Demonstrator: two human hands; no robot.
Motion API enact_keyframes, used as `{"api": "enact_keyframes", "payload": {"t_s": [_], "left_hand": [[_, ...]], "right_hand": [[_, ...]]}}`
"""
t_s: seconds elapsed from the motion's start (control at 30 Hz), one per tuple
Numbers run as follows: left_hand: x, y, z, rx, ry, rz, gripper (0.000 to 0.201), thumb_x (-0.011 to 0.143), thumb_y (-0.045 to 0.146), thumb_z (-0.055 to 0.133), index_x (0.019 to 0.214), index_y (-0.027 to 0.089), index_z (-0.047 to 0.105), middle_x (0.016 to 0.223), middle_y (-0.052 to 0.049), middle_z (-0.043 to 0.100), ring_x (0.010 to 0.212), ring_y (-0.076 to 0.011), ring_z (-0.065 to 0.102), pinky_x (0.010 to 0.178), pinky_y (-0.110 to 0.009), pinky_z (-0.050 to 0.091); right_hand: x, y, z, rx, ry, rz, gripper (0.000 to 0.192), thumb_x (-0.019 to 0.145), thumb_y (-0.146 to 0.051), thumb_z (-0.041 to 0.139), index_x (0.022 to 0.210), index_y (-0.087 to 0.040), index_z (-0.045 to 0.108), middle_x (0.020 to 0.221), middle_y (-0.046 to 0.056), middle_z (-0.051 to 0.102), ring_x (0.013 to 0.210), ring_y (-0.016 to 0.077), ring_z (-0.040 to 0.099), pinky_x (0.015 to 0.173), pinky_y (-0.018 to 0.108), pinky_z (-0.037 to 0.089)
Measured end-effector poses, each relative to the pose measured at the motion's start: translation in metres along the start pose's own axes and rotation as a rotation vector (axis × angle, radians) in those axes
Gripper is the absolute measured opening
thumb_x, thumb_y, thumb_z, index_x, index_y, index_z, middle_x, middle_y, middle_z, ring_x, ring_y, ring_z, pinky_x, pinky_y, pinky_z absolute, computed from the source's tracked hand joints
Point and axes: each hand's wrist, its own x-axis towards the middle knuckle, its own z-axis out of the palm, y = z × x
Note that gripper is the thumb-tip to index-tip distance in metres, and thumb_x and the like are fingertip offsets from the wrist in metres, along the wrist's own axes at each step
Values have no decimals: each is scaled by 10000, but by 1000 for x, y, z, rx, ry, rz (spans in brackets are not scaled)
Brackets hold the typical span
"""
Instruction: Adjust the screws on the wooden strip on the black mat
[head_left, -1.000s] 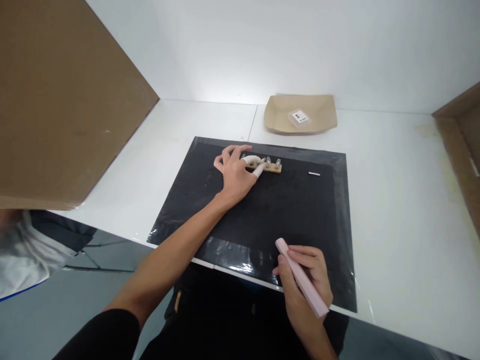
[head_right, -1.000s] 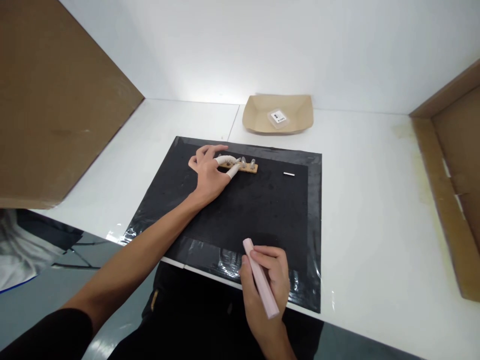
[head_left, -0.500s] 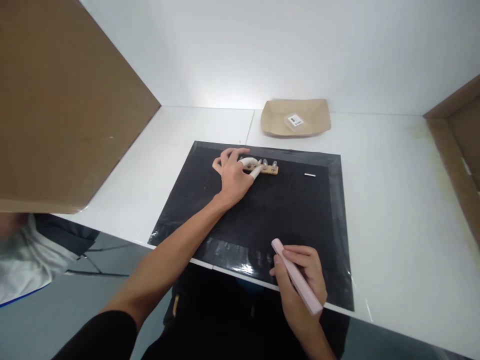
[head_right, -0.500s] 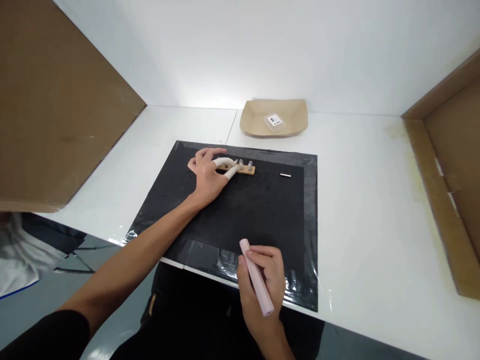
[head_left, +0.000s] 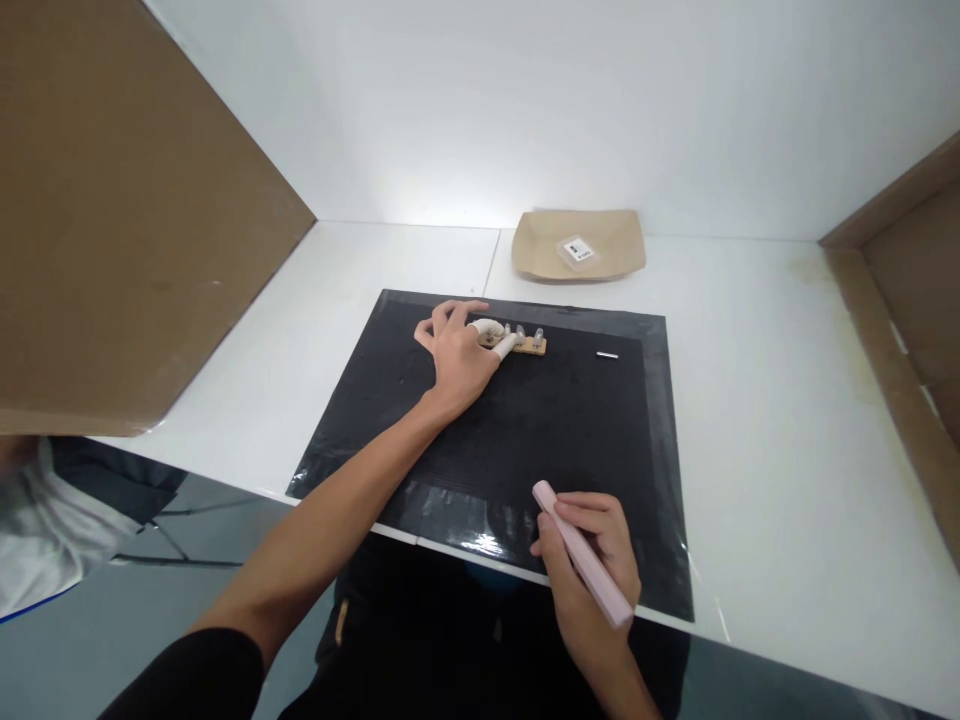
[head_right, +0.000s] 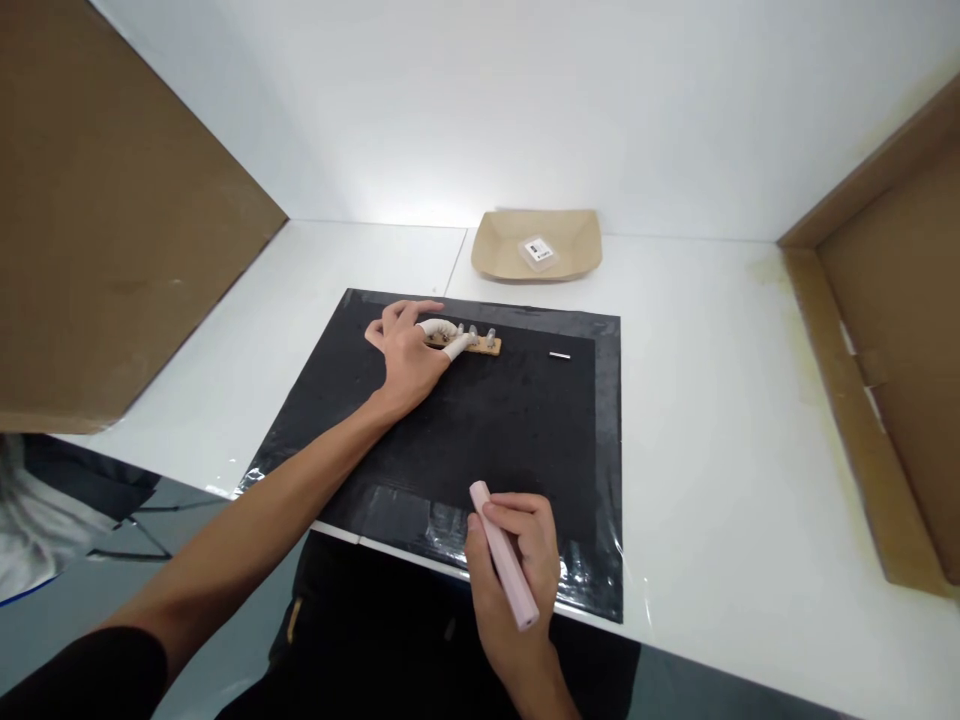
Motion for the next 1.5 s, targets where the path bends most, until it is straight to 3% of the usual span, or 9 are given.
{"api": "enact_keyframes", "payload": {"t_s": [0.63, 1.1, 1.5], "left_hand": [[0, -3, -7, 113, 16, 175, 228, 919, 376, 705, 756, 216, 706, 1337, -62, 698, 1312, -374, 513, 1036, -590, 250], [1, -4, -14, 81, -67, 182, 175, 929, 390, 677, 828, 266, 750, 1368, -44, 678, 1355, -379, 483, 1077, -611, 219], [8, -6, -29, 133, -148, 336, 212, 947, 418, 651, 842, 268, 757, 1364, -53, 686, 1361, -377, 505, 1059, -600, 248]], "right_hand": [[2, 1, 0, 17, -31, -4, 93, 925, -213, 695, 1003, -233, 648, 1094, 46, 575, 870, 162, 687, 752, 363, 618], [5, -1, -1, 34, -59, -36, 98, 931, -192, 674, 1011, -235, 637, 1086, 46, 573, 886, 171, 684, 730, 353, 612], [5, -1, -2, 36, -69, -49, 76, 929, -216, 683, 994, -216, 642, 1071, 64, 582, 866, 175, 680, 684, 338, 616]]}}
